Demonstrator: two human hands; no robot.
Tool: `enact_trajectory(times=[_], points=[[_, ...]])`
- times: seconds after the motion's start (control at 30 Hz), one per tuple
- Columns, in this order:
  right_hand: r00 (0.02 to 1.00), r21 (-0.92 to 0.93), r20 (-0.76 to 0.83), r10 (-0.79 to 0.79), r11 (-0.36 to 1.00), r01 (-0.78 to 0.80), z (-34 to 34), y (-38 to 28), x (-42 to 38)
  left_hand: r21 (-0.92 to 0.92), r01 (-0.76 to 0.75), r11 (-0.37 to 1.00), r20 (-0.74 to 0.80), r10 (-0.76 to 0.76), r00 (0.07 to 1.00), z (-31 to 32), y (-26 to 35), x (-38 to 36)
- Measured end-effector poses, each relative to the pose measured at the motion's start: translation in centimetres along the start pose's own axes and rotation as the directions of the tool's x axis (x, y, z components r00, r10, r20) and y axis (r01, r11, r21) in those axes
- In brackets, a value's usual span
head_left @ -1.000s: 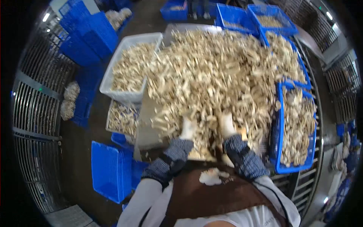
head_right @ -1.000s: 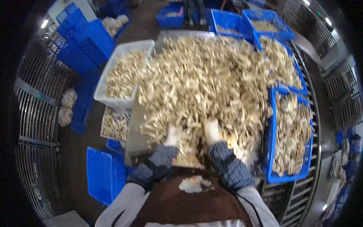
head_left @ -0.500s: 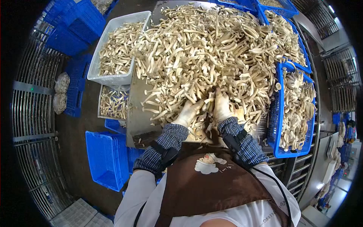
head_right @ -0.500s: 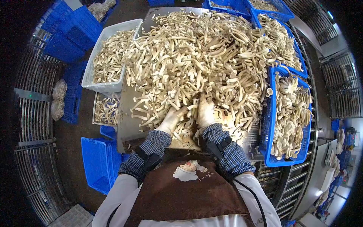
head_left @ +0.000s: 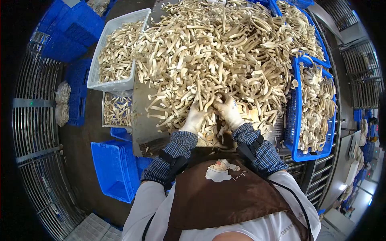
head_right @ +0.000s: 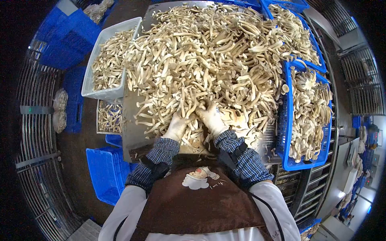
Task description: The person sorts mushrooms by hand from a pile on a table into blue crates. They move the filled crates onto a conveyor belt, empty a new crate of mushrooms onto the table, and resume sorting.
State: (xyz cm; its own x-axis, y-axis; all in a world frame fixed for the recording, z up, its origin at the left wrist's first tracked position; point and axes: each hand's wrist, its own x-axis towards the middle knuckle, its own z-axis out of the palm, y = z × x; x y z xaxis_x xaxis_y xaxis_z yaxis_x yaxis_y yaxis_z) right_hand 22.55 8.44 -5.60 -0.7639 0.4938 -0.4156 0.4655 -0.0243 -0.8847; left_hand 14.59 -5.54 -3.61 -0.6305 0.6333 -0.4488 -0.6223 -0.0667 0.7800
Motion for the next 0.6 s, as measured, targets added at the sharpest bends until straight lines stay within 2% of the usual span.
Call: enact_trajectory(times=[0.03,0.07,0.1,0.13,0.2,0.23,0.27,0.3,0.33,0.4,0.43,0.47,0.53,0.57,0.6], points=[[0.992,0.039,-0.123,0.03,0.999,-0.025,-0.1,1.5,0.9,-0.049,0.0,0.999,-0.01,0.0,1.0,0.0,0.6,-0.4],[0.984,0.12,-0.168,0.062,0.992,-0.042,-0.4,0.7,0.7,-0.099,0.0,0.995,-0.022,-0.003,1.0,0.2,1.8,-1.0],[0.973,0.201,-0.212,0.093,0.978,-0.05,-0.7,0.0,0.4,0.032,0.052,0.998,-0.058,-0.05,0.997,0.4,3.1,-1.3],[0.959,0.281,-0.256,0.124,0.958,-0.049,-1.0,-0.9,0.2,-0.015,0.042,0.999,-0.023,-0.042,0.999,-0.1,2.7,-1.0],[0.971,0.218,-0.238,0.018,0.975,0.035,-0.3,-3.0,-0.9,0.068,0.072,0.995,0.033,-0.074,0.997,-0.5,2.5,-0.6],[0.939,0.05,-0.34,-0.049,0.996,0.07,1.2,-2.8,-0.7,0.054,0.076,0.996,0.044,-0.078,0.996,-0.3,2.0,-0.6],[0.947,0.068,-0.31,-0.082,0.992,0.108,1.8,-2.5,-0.7,0.038,0.078,0.996,0.054,-0.08,0.995,-0.1,1.5,-0.7],[0.953,0.069,-0.263,-0.153,0.982,0.177,1.4,-2.5,-0.2,0.032,0.144,0.989,0.069,-0.145,0.987,-0.5,1.7,-0.5],[0.949,0.072,-0.215,-0.231,0.965,0.251,0.8,-3.5,0.5,0.016,0.132,0.991,0.084,-0.133,0.988,-0.9,1.7,-0.5],[0.922,-0.033,-0.176,-0.344,0.939,0.344,0.0,-4.7,2.0,0.14,0.095,0.986,-0.008,-0.095,0.995,-3.1,0.4,0.9],[0.922,-0.244,-0.138,-0.362,0.915,0.323,-0.7,-6.5,1.8,0.103,0.117,0.988,-0.009,-0.117,0.993,-1.8,3.2,-0.2],[0.904,-0.241,-0.079,-0.421,0.888,0.392,-1.1,-7.0,3.1,0.188,0.094,0.978,-0.094,-0.077,0.993,-0.5,5.3,-1.4],[0.822,-0.498,-0.081,-0.564,0.737,0.457,-1.6,-7.2,6.4,0.247,0.022,0.969,0.062,-0.038,0.997,-2.2,4.7,-0.5],[0.786,-0.416,-0.13,-0.604,0.753,0.51,-1.6,-8.4,7.5,0.306,0.018,0.952,0.128,-0.059,0.99,-1.8,5.4,-0.7],[0.884,-0.414,-0.056,-0.465,0.816,0.403,-2.4,-10.0,9.1,0.362,0.005,0.932,0.193,-0.08,0.978,-1.4,6.0,-0.9]])
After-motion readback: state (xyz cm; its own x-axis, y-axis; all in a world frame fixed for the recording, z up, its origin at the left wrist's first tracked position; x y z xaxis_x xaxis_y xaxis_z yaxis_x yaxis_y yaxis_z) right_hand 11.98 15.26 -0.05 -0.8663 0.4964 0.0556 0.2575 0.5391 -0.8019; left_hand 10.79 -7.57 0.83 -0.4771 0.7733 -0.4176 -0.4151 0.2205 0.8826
